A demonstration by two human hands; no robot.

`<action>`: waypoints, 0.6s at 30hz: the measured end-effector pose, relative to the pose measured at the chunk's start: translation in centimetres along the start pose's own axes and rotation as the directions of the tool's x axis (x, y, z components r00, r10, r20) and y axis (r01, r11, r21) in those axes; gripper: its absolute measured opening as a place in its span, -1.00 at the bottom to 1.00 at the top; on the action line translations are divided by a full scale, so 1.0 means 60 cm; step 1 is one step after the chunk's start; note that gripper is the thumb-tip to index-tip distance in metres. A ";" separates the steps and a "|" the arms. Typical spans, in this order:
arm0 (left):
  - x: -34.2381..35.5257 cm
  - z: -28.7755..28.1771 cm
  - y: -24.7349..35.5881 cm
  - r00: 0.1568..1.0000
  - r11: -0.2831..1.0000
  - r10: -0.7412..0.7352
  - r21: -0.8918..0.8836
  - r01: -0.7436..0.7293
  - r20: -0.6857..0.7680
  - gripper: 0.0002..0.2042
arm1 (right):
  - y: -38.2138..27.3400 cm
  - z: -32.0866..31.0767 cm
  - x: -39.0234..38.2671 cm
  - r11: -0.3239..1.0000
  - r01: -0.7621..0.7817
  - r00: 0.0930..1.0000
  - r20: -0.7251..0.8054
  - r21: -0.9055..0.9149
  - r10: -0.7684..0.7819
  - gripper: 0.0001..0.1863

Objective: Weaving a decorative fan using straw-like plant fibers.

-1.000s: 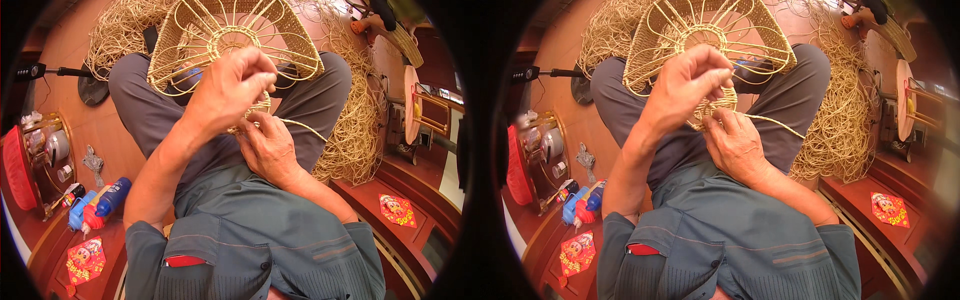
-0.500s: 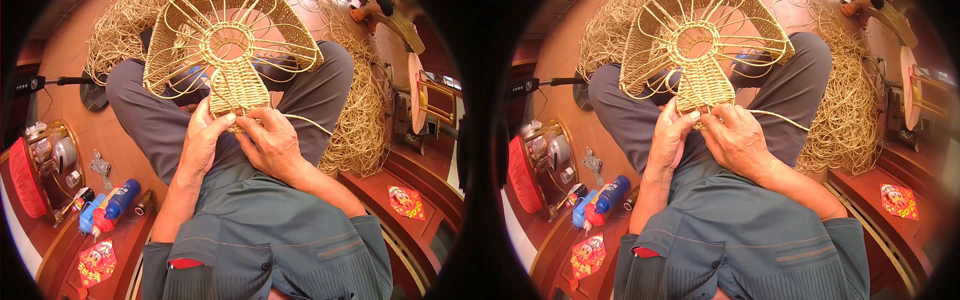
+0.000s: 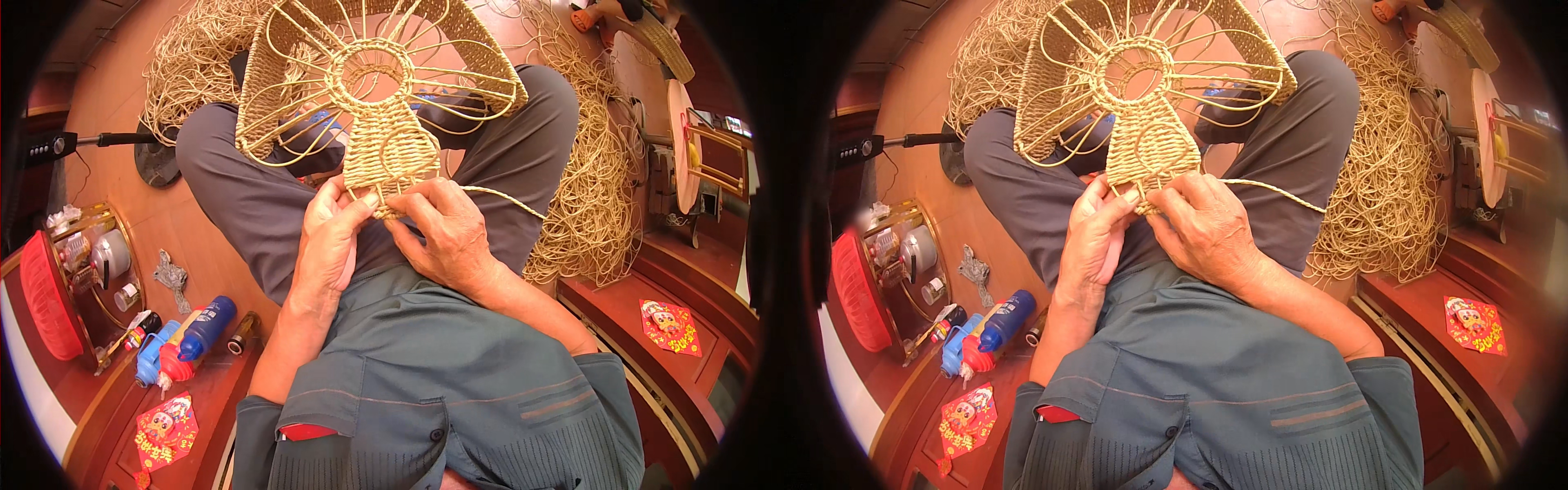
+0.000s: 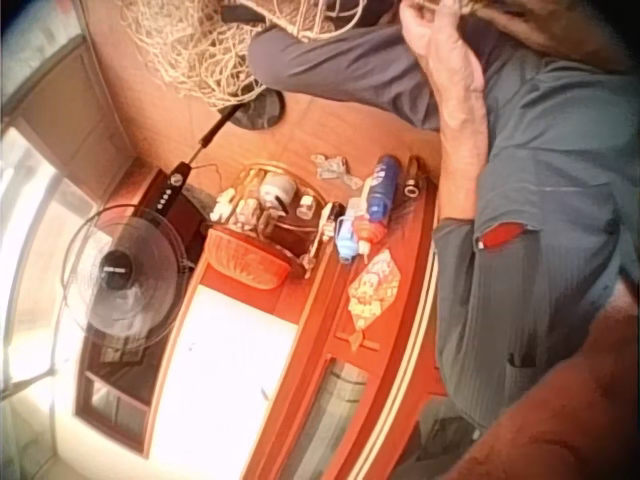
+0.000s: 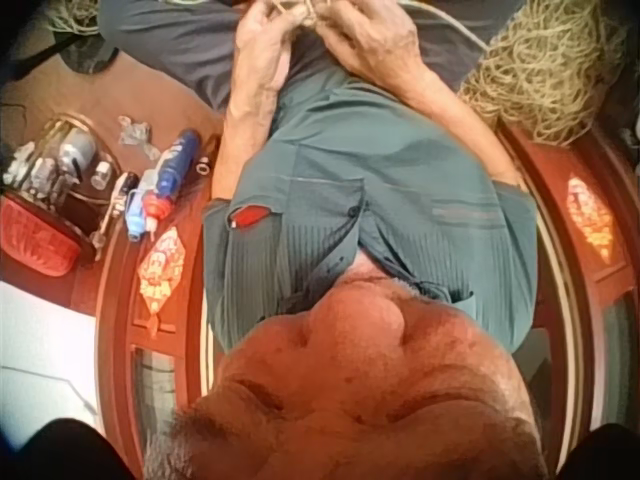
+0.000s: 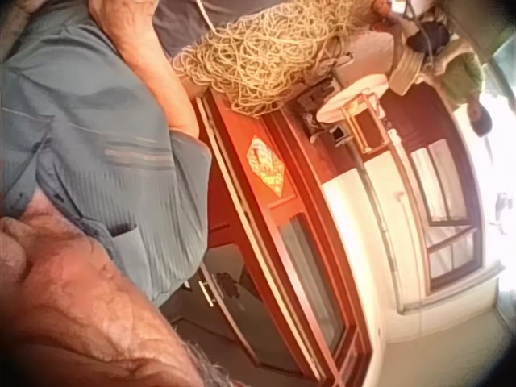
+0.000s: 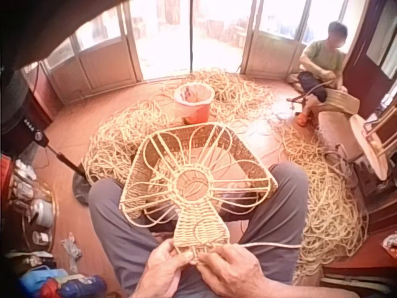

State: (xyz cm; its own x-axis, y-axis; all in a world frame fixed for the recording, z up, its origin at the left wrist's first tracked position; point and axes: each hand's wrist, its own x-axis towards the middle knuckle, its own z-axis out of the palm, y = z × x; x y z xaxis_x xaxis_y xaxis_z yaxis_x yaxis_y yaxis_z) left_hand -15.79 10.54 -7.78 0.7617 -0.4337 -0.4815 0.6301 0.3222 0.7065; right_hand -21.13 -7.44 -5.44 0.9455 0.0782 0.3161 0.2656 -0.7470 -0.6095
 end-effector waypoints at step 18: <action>-0.014 0.031 0.030 0.911 0.801 0.369 0.560 -0.212 -0.184 -0.60 | 0.002 -0.004 0.010 0.993 0.043 0.996 -0.071 -0.109 -0.051 -0.72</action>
State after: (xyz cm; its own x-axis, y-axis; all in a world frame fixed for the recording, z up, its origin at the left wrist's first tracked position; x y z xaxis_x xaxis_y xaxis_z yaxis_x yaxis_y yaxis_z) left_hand -15.59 9.92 -5.15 0.9543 -0.1214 -0.2731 0.2587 -0.1215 0.9583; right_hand -20.57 -7.62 -5.13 0.9149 0.0692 0.3977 0.2840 -0.8103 -0.5125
